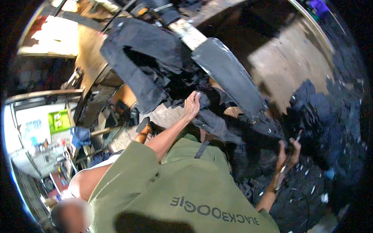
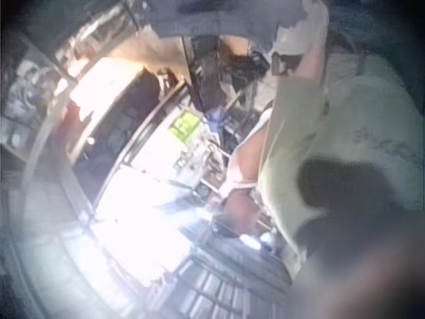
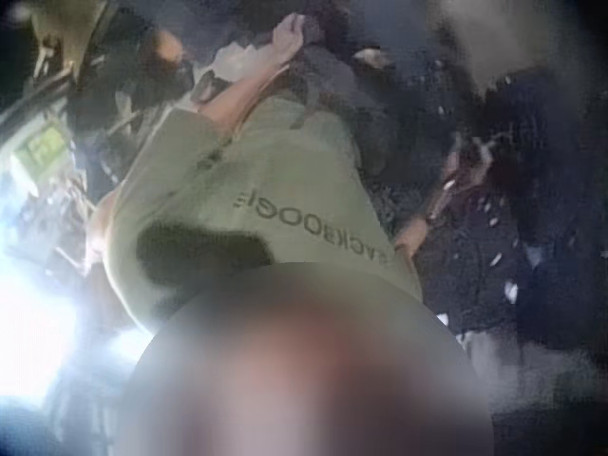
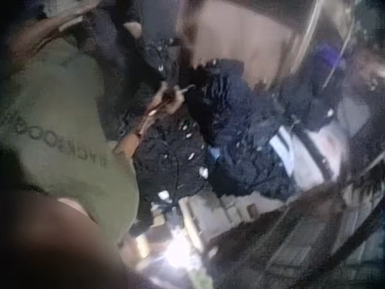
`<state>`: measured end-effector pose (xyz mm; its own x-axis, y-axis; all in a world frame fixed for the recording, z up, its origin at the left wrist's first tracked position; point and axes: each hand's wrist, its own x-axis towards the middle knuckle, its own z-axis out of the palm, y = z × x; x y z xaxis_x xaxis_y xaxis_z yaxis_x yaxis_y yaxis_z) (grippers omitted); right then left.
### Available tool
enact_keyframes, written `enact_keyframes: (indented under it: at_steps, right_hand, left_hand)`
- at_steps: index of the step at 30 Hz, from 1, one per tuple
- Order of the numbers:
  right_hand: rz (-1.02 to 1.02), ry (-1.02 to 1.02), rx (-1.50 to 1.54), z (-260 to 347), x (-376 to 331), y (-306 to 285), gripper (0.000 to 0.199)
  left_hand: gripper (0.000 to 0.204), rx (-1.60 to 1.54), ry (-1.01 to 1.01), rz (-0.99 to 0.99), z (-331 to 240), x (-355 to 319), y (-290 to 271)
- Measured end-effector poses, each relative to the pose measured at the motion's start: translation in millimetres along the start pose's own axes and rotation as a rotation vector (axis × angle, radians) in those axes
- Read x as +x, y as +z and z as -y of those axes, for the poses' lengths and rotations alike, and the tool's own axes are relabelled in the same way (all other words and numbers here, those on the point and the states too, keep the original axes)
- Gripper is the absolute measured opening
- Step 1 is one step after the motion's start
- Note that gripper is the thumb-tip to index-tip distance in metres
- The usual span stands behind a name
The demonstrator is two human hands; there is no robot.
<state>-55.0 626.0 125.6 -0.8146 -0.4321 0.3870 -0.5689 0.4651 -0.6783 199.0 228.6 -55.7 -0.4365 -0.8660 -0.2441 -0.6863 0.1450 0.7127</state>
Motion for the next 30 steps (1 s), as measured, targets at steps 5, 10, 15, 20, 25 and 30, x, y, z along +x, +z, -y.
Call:
enact_keyframes:
  at_steps: [5,10,15,20,25,30]
  right_hand:
    - [0.133,-0.102,-0.002,50.4,-32.8,72.4,0.031]
    - [0.12,-0.069,0.284,102.9,18.1,129.4,0.026]
    - [-0.005,-0.049,0.192,157.9,71.6,150.6,0.019]
    - [-0.061,-0.029,0.155,247.4,101.8,175.9,0.02]
    - [0.014,-0.028,0.202,303.7,95.5,229.8,0.019]
    - [0.171,-0.123,0.131,300.9,53.2,277.4,0.021]
  left_hand:
    - [0.01,0.088,0.562,0.099,-47.7,-47.5,-99.2]
    - [0.042,0.139,0.884,-0.012,-72.7,-49.6,-179.7]
    - [0.026,-0.01,0.982,-0.202,-86.8,-12.7,-281.3]
    - [0.025,0.017,0.925,-0.493,-64.4,80.5,-414.7]
    - [0.016,0.254,0.71,-0.719,-24.8,247.1,-540.6]
    - [0.063,0.313,0.342,-0.851,25.3,319.6,-510.9]
